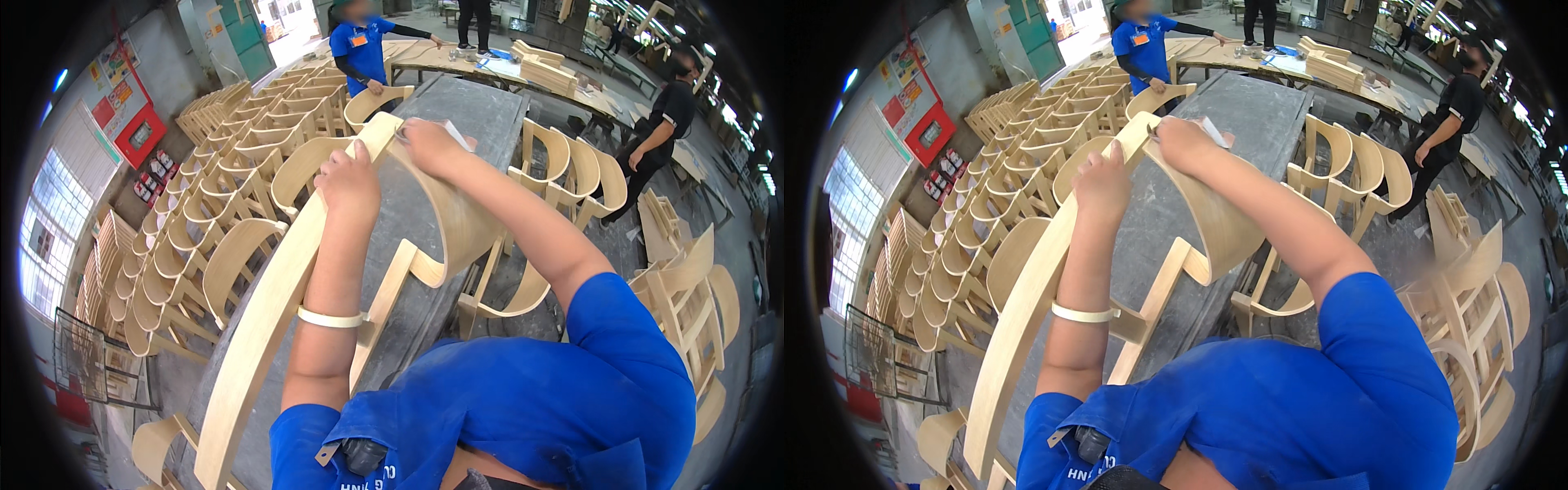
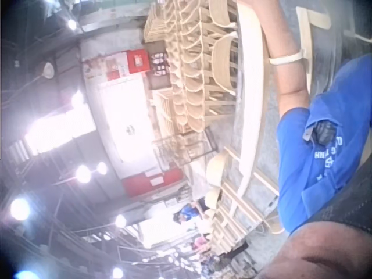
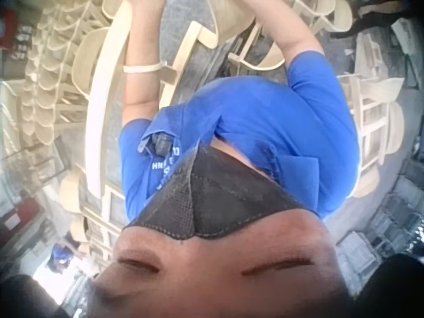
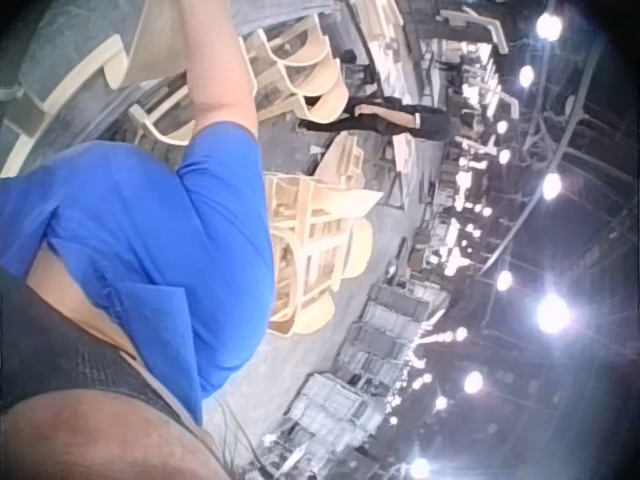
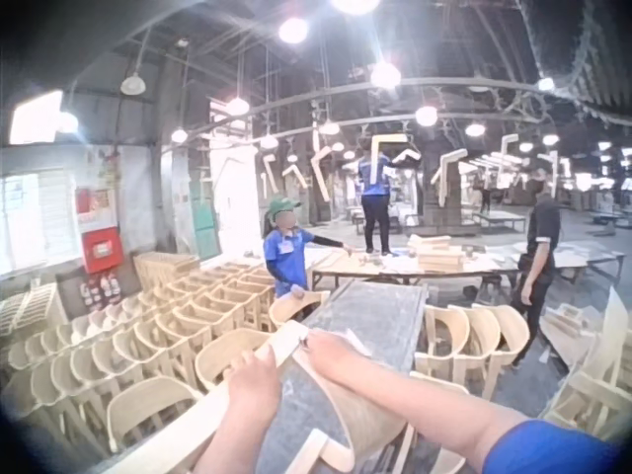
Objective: The person sands a wooden chair frame using a sanding block, moving it over the seat, backrest, and legs. The chair is repeatedly repositioned to access different surfaces. The person continues sanding multiple chairs in sequence.
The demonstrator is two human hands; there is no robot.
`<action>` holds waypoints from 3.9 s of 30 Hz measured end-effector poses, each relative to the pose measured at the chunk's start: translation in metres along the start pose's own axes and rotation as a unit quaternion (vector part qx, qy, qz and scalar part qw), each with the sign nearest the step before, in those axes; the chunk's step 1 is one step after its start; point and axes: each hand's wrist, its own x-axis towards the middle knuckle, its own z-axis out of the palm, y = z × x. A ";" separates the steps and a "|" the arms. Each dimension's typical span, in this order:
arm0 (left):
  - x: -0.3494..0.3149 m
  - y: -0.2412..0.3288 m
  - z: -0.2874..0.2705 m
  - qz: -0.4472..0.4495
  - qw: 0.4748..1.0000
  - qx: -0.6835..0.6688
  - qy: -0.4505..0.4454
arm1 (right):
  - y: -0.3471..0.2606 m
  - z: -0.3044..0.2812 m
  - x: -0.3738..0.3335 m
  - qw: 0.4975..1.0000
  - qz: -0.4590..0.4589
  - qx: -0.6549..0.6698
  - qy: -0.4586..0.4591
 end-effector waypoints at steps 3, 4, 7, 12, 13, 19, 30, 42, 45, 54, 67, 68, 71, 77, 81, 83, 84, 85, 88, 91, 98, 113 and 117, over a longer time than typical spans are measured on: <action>0.002 -0.005 -0.001 -0.005 1.000 0.004 0.017 | 0.008 0.000 0.005 0.997 -0.071 0.013 0.003; 0.003 -0.007 -0.001 0.003 1.000 -0.005 0.020 | 0.008 -0.001 0.006 0.999 -0.040 -0.010 -0.010; 0.003 -0.005 -0.001 -0.009 1.000 0.011 -0.007 | 0.004 -0.004 0.005 0.997 -0.022 -0.066 -0.024; 0.006 0.000 -0.004 -0.039 0.998 -0.010 -0.045 | -0.003 -0.011 0.006 0.997 0.032 -0.035 -0.056; 0.005 0.001 -0.005 -0.024 0.999 -0.003 -0.048 | -0.002 -0.011 0.008 0.998 0.039 -0.023 -0.052; 0.002 0.007 -0.001 -0.012 0.999 0.035 -0.007 | 0.016 -0.002 0.019 0.997 0.027 -0.045 -0.063; 0.002 0.016 0.002 0.001 0.999 0.047 0.021 | 0.025 0.002 0.011 0.997 -0.025 -0.077 0.004; 0.003 0.017 -0.001 -0.002 0.997 0.071 0.018 | 0.034 0.010 -0.024 0.987 -0.096 -0.025 0.129; 0.002 0.020 -0.004 -0.001 0.998 0.064 0.001 | 0.025 0.011 0.007 0.999 -0.024 -0.037 0.025; 0.017 -0.007 -0.011 -0.017 0.999 -0.007 -0.051 | 0.046 0.011 -0.074 0.974 -0.134 0.013 0.184; 0.025 -0.011 -0.014 -0.022 0.996 -0.032 -0.078 | 0.068 0.020 -0.080 0.974 -0.151 -0.015 0.168; 0.025 -0.011 -0.014 -0.026 0.997 -0.027 -0.073 | 0.065 0.021 -0.074 0.976 -0.135 0.010 0.169; 0.024 -0.006 -0.013 -0.021 0.997 -0.019 -0.067 | 0.047 0.022 -0.035 0.978 -0.136 -0.011 0.157; 0.028 -0.009 -0.011 -0.018 0.997 -0.021 -0.073 | 0.070 0.016 -0.064 0.977 -0.161 -0.006 0.142; 0.029 -0.007 -0.010 -0.023 0.997 -0.016 -0.065 | 0.082 0.020 -0.082 0.970 -0.171 0.024 0.169; 0.027 -0.001 -0.010 -0.019 0.998 -0.010 -0.060 | 0.072 0.021 -0.060 0.976 -0.149 0.037 0.157; 0.026 0.001 -0.010 -0.017 0.998 -0.010 -0.060 | 0.064 0.020 -0.038 0.981 -0.138 0.027 0.136; 0.024 0.003 -0.010 -0.014 0.998 -0.011 -0.057 | 0.058 0.018 -0.024 0.977 -0.159 0.024 0.140; 0.025 0.000 -0.011 -0.009 0.998 -0.011 -0.053 | 0.057 0.015 -0.016 0.971 -0.192 0.045 0.135; 0.031 -0.009 -0.010 -0.013 0.997 -0.029 -0.064 | 0.084 0.016 -0.066 0.976 -0.147 0.059 0.149; 0.037 -0.005 -0.006 -0.021 0.998 -0.007 -0.065 | 0.079 0.037 -0.067 0.970 -0.123 -0.014 0.209; 0.040 -0.005 -0.007 -0.019 0.997 -0.013 -0.078 | 0.022 0.051 -0.024 0.972 -0.165 -0.014 0.167; 0.042 -0.005 -0.008 -0.015 0.997 -0.010 -0.078 | 0.012 0.054 -0.001 0.964 -0.178 0.003 0.197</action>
